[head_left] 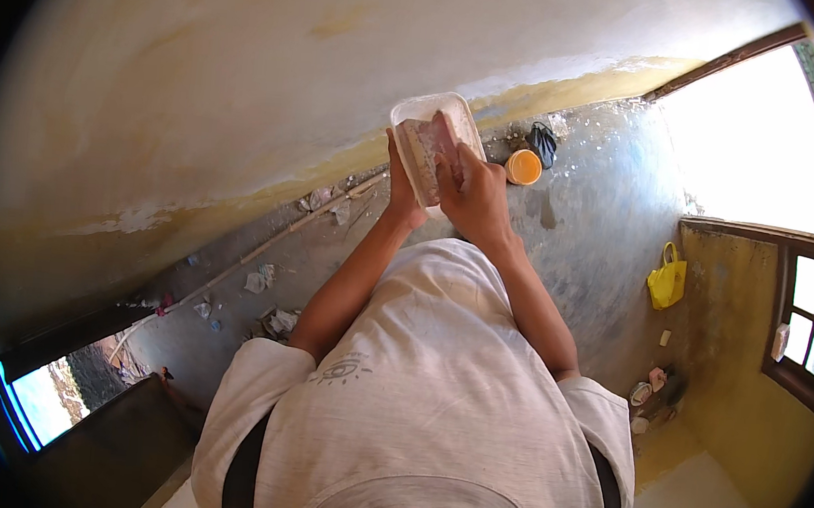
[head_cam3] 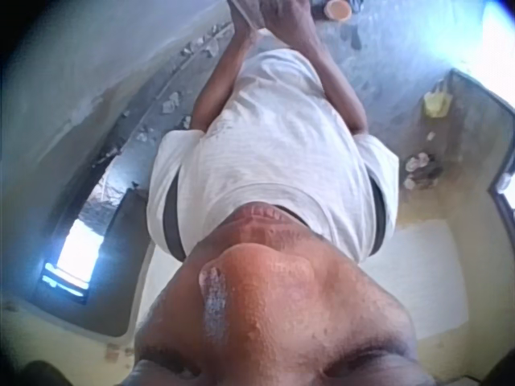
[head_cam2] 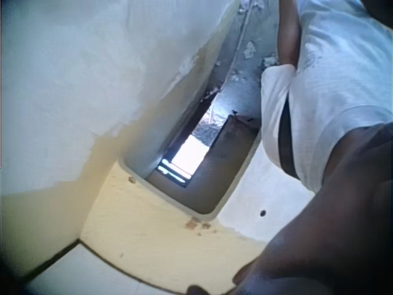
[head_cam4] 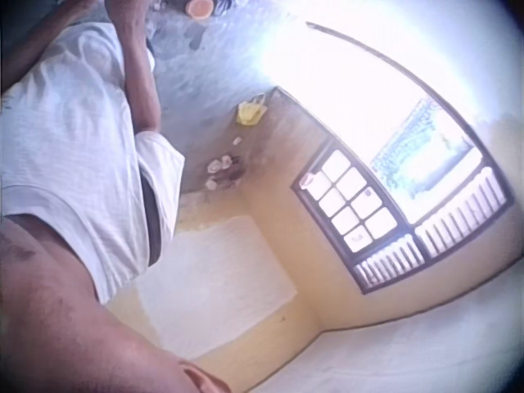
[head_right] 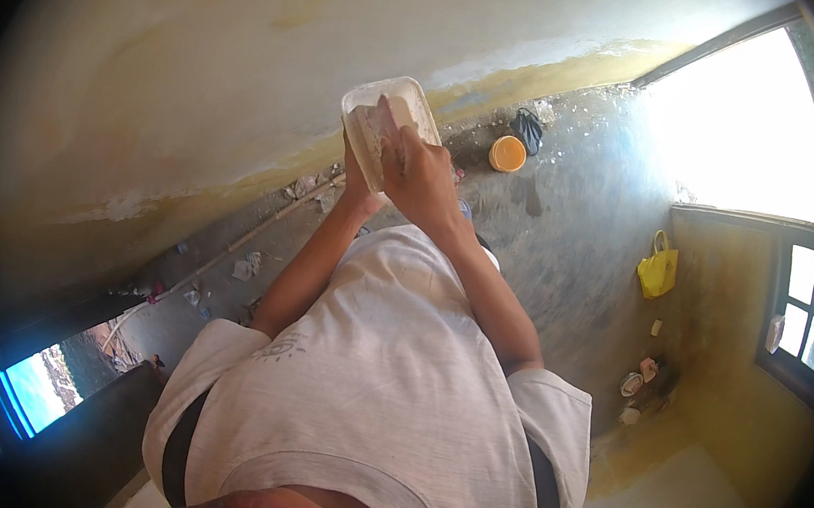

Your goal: The person applies plaster to a wall using a scraper, picking up the material from a small plastic container held in their other hand.

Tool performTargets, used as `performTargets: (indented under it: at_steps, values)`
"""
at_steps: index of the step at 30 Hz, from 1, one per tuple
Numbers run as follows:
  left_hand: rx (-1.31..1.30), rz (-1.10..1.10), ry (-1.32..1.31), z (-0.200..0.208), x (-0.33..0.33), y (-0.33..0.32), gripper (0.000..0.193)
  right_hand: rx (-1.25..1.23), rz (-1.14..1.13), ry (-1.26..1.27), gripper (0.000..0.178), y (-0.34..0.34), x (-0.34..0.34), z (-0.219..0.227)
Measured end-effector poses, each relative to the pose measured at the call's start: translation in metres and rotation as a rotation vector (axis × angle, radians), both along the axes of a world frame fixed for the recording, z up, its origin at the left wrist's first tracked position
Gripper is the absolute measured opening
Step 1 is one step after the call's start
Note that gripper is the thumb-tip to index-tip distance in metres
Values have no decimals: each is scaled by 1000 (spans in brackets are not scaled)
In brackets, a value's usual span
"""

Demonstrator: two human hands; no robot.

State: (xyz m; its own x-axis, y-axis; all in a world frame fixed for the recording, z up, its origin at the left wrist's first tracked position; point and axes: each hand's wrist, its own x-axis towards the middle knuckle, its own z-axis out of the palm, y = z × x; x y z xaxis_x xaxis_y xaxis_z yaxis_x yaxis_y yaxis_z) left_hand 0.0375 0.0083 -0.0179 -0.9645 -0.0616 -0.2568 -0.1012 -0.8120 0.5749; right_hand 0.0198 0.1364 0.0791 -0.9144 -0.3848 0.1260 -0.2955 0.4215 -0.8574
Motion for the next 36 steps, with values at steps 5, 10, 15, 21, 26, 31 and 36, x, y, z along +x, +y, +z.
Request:
performTargets:
  at_steps: [5,10,15,21,26,31,36]
  values:
    - [174,-8,19,3,-9,15,64,-33,-71,53,15,16,-16,-20]
    - [121,-6,43,-8,-16,29,63,-75,-6,287,15,23,-19,-31]
    - [165,7,70,-16,-24,43,61,-31,-23,57,15,48,-32,-17]
    - [208,64,64,-20,-29,66,60,31,-4,117,15,73,-47,-24]
    - [146,102,-13,-20,-29,81,72,70,63,116,17,87,-56,-32]
    - [158,155,-67,-31,-28,84,73,73,-4,92,16,105,-71,-27]
    - [-18,139,-13,-14,-35,90,78,25,-31,62,19,107,-70,-25]
